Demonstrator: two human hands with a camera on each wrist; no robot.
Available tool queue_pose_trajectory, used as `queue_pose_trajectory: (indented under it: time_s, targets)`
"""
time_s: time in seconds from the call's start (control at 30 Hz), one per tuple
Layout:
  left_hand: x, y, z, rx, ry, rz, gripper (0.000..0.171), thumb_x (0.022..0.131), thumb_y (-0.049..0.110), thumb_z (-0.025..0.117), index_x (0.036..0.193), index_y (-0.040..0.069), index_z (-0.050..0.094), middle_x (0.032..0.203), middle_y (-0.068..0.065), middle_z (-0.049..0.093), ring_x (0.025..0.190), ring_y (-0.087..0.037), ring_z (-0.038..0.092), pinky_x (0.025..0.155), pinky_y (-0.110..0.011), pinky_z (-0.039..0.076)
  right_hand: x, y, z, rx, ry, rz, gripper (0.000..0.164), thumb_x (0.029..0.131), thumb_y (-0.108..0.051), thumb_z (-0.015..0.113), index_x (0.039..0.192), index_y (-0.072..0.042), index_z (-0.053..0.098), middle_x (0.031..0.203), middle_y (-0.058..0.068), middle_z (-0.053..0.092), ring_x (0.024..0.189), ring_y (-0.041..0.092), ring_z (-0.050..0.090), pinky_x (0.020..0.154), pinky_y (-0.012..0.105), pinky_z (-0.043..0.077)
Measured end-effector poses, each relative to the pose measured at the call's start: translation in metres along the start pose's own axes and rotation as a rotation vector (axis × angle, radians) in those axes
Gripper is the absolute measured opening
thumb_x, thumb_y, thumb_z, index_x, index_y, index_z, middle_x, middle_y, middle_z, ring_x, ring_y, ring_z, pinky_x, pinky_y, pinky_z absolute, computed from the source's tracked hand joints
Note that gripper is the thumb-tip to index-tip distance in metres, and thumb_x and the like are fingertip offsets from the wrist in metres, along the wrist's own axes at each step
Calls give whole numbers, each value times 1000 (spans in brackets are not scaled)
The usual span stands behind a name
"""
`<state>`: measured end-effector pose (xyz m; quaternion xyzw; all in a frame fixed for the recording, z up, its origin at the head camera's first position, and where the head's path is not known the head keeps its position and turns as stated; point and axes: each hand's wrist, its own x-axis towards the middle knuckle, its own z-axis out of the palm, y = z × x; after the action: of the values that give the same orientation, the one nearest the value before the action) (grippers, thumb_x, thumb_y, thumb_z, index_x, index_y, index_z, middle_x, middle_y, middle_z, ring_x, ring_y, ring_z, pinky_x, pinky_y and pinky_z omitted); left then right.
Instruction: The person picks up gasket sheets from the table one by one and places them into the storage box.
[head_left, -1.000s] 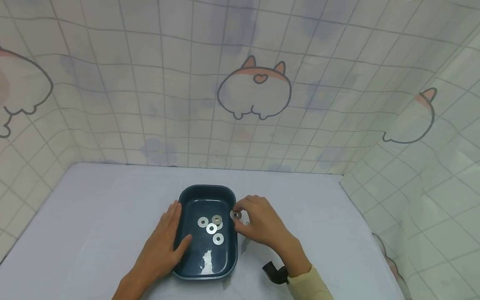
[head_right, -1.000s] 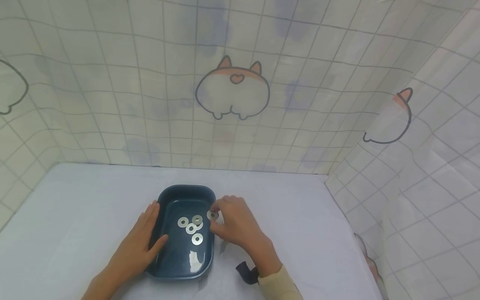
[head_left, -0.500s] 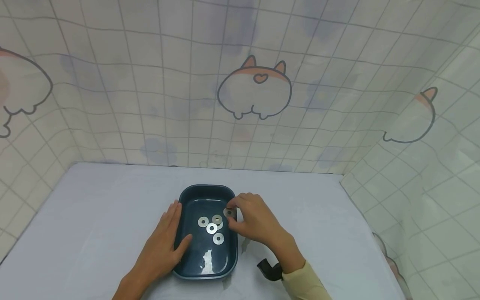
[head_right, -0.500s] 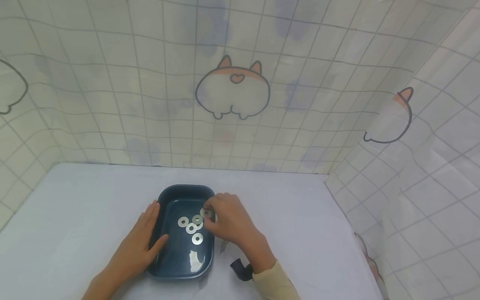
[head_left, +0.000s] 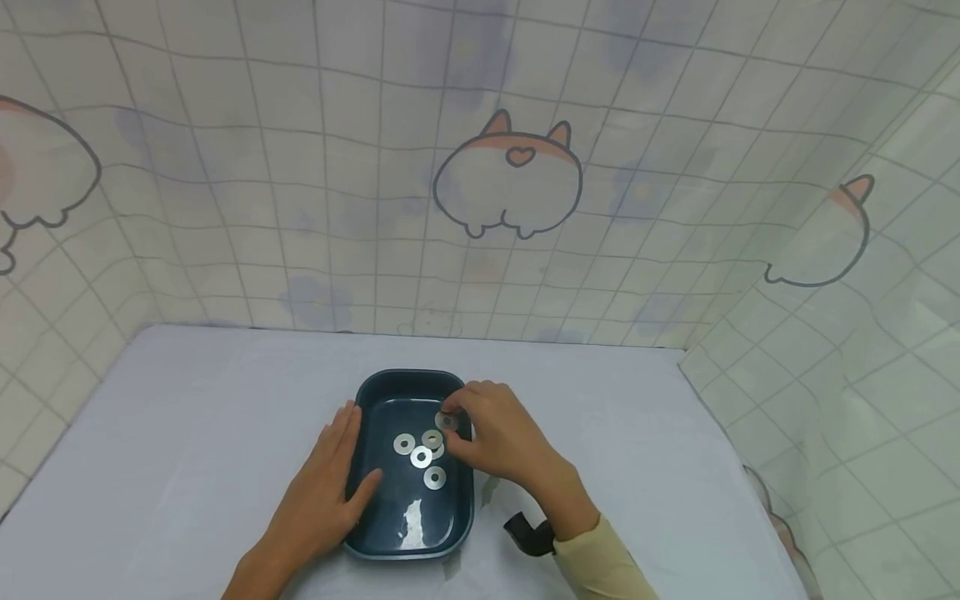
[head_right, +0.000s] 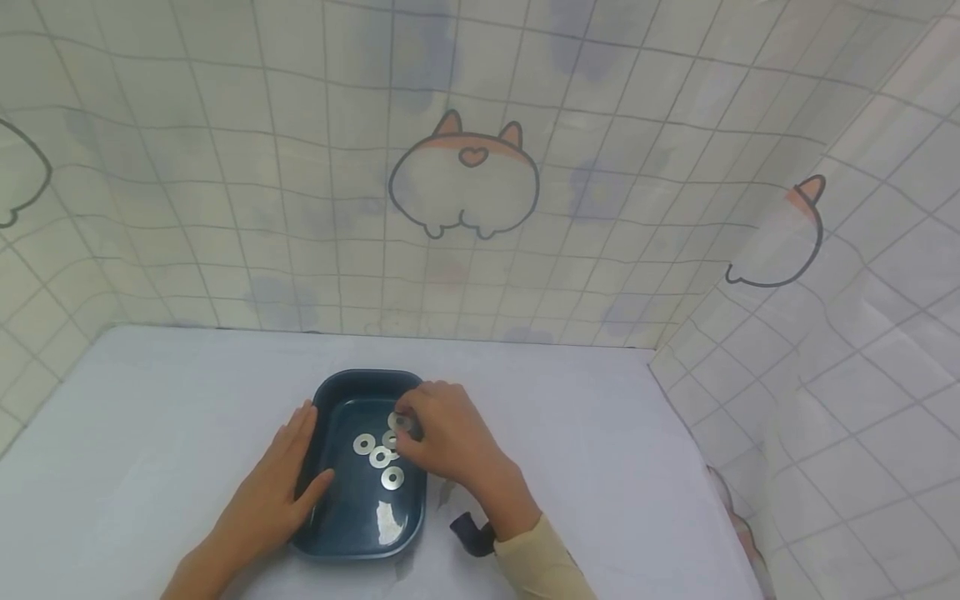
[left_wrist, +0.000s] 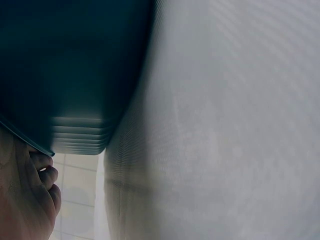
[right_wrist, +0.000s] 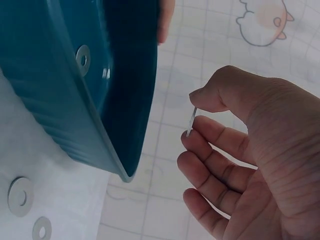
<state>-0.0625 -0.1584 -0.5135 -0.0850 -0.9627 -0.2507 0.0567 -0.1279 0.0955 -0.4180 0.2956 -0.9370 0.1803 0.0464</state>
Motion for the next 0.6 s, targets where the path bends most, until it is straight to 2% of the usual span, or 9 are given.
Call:
queue_pose_trajectory:
  time_s: [0.33,0.4,0.5,0.57,0.6]
  targets:
    - [0,2,-1,-1,21,14,91,101,43,64,170,8,16,178,-15,21,163,-39,28,129,-60,32,7,-4,1,-5,-25,-15,27,92,-27,79,117,-15,78,108,-4,78,101,14,66,100,38,58]
    - [-1,2,-1,-3,21,14,91,102,43,64,170,8,16,178,-15,21,164,-38,28,135,-52,24,8,-4,2,-8,-27,-17,27,93,-27,78,117,-16,78,108,-4,78,101,14,66,100,38,58]
    - [-2,1,-1,-11,19,13,90,102,43,63,171,9,15,178,-14,20,164,-37,27,137,-31,6,10,-5,4,-4,-41,-17,28,94,-28,78,119,-16,77,111,-4,78,104,15,67,101,39,57]
    - [-2,0,-1,-13,22,17,90,103,43,62,171,9,15,178,-15,21,164,-37,27,135,-25,1,10,-6,4,3,-59,-11,32,95,-30,78,123,-15,76,116,-2,77,110,17,68,105,41,57]
    - [-2,0,-1,-14,24,20,90,102,43,63,171,8,16,178,-15,21,164,-37,27,136,-26,2,10,-6,5,4,-69,-6,33,95,-30,78,125,-15,75,119,-1,77,113,18,68,107,41,56]
